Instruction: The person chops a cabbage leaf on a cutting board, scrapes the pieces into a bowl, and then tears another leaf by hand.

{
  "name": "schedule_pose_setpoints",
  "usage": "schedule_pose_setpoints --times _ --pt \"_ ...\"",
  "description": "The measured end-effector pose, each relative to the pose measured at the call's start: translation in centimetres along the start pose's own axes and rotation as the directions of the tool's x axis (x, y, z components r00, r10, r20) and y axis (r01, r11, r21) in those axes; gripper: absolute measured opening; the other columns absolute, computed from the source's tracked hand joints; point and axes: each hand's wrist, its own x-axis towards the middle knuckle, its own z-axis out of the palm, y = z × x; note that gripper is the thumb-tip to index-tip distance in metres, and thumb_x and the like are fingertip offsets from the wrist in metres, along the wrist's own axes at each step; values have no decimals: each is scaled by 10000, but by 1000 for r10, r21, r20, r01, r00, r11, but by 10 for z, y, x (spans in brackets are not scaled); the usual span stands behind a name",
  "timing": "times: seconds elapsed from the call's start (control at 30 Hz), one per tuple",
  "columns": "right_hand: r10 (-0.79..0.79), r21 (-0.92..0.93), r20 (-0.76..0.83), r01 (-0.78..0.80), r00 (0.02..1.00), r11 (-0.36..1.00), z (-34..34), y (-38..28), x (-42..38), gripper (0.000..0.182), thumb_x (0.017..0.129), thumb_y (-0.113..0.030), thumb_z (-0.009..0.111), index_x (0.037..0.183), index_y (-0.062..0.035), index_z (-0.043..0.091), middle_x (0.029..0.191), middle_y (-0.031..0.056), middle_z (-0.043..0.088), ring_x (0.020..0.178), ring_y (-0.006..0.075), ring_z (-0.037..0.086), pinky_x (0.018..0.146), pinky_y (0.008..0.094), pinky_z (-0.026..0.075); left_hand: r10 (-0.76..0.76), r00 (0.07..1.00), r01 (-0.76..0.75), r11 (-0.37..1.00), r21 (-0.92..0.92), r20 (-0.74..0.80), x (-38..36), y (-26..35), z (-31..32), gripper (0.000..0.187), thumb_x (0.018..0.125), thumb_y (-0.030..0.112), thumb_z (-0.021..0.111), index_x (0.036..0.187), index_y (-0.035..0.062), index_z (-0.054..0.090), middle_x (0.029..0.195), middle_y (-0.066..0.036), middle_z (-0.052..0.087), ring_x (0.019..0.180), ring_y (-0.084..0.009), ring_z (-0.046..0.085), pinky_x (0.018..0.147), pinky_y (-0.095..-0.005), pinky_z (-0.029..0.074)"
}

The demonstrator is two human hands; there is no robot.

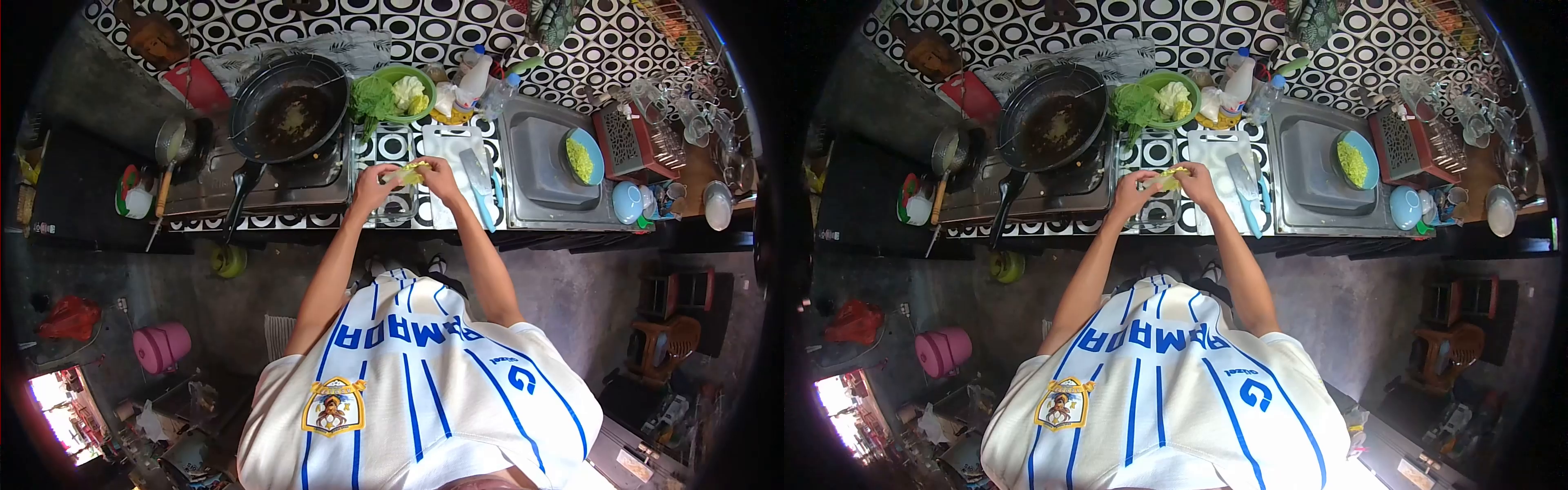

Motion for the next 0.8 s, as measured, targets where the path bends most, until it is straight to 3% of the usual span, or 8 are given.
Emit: schedule_pose_setpoints --times 0.03,0.13,0.17,0.27,0.37,0.6,0.7,0.8 --pt "30 -3 -36 -30 999 1000 -1 0 -2 186 909 -59 601 1025 28 718 835 42 695 723 97 629 651 251 500 14 999 -15 1000 -25 -43 2 0 1 283 805 245 808 991 41 746 882 -94 742 823 -200 699 765 -337 535" --pt "83 44 -113 -79 990 996 -1 7 -11 146 898 -44 645 1000 26 722 821 43 702 696 87 627 624 235 486 -121 991 127 982 140 -53 6 20 -8 273 796 257 825 949 46 744 809 -73 728 736 -187 680 708 -328 533" --pt "102 49 -117 -97 988 994 1 11 -15 136 896 -43 654 991 25 723 817 42 705 693 86 628 622 233 485 -121 982 144 976 161 -143 6 19 -5 268 790 263 834 906 41 738 765 -66 722 703 -187 687 676 -317 534" --pt "191 72 -129 -183 973 980 6 6 -30 112 849 -35 701 934 37 708 817 61 724 686 88 633 616 252 486 -90 963 114 990 82 -254 7 14 2 271 797 279 831 895 44 738 773 -79 730 707 -193 701 679 -322 538" --pt "188 61 -169 -180 967 982 11 20 -36 164 810 -60 746 934 42 714 807 79 730 682 100 647 631 255 497 -121 959 138 989 51 -257 10 5 9 236 849 274 779 927 52 758 826 -102 750 738 -227 720 704 -341 545" --pt "141 -54 -237 -158 961 986 10 24 -36 154 834 -74 747 926 48 724 791 48 716 681 73 628 623 242 490 -98 967 139 977 164 -236 8 2 10 195 907 214 707 976 41 762 865 -121 757 789 -249 728 725 -350 544" --pt "48 -101 -226 -73 973 992 14 9 -38 176 853 -135 773 867 34 729 732 20 682 639 52 574 575 249 461 -52 986 55 998 17 -159 6 -1 15 203 891 214 723 988 39 759 864 -115 757 798 -236 729 732 -342 543" --pt "37 -95 -174 -54 984 994 19 7 -31 223 869 -181 787 845 33 728 709 10 676 614 46 554 545 247 437 -102 989 114 987 116 -102 -2 32 8 227 872 224 743 1000 37 755 865 -105 758 795 -221 728 735 -326 541"
